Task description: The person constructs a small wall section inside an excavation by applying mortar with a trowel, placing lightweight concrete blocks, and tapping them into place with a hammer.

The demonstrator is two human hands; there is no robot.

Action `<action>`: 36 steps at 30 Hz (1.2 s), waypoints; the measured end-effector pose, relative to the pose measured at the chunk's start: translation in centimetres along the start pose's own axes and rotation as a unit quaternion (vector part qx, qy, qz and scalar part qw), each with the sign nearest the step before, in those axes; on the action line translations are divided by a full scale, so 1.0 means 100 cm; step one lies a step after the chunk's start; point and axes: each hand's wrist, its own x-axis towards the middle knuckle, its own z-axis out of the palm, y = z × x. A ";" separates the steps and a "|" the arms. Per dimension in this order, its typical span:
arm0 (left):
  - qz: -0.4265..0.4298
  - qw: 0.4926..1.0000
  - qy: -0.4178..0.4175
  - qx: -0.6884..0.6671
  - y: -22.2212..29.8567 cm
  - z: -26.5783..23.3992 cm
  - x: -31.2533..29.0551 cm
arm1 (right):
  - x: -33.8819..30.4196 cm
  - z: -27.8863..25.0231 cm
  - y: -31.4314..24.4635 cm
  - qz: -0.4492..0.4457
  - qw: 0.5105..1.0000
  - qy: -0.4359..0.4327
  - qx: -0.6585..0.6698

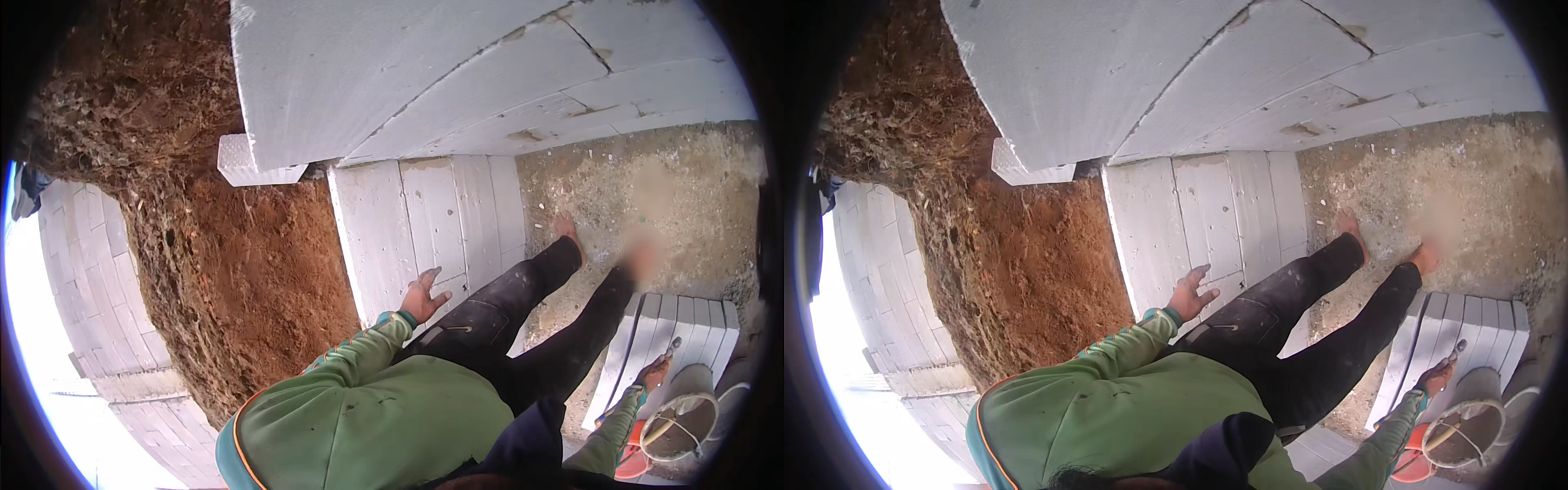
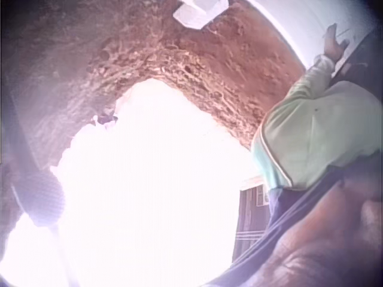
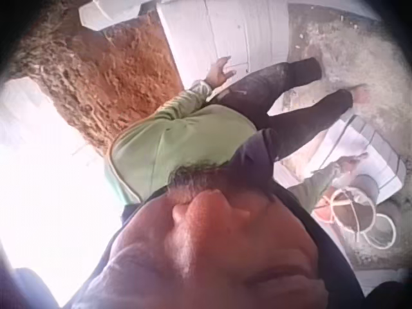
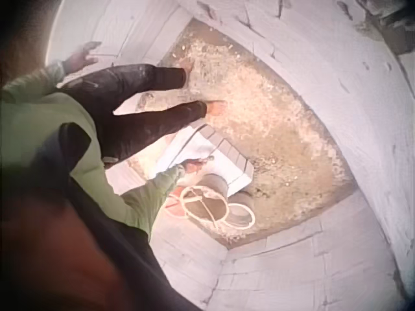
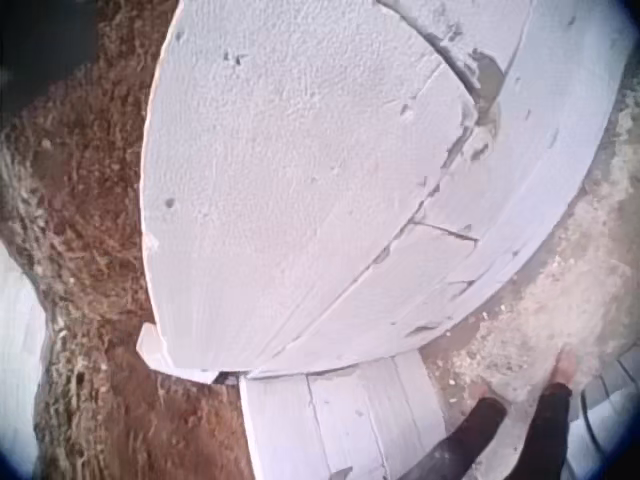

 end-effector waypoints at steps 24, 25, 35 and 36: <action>0.197 0.722 0.650 -0.134 -0.044 -0.405 0.090 | -0.235 -0.255 -0.681 -0.323 0.872 -0.287 0.230; 0.202 0.729 0.641 -0.127 -0.044 -0.404 0.084 | -0.248 -0.256 -0.713 -0.352 0.856 -0.287 0.245; 0.186 0.776 0.594 -0.102 -0.050 -0.388 0.081 | -0.339 -0.293 -0.946 -0.579 0.744 -0.241 0.231; 0.195 0.774 0.592 -0.112 -0.051 -0.388 0.082 | -0.344 -0.294 -0.961 -0.596 0.732 -0.236 0.232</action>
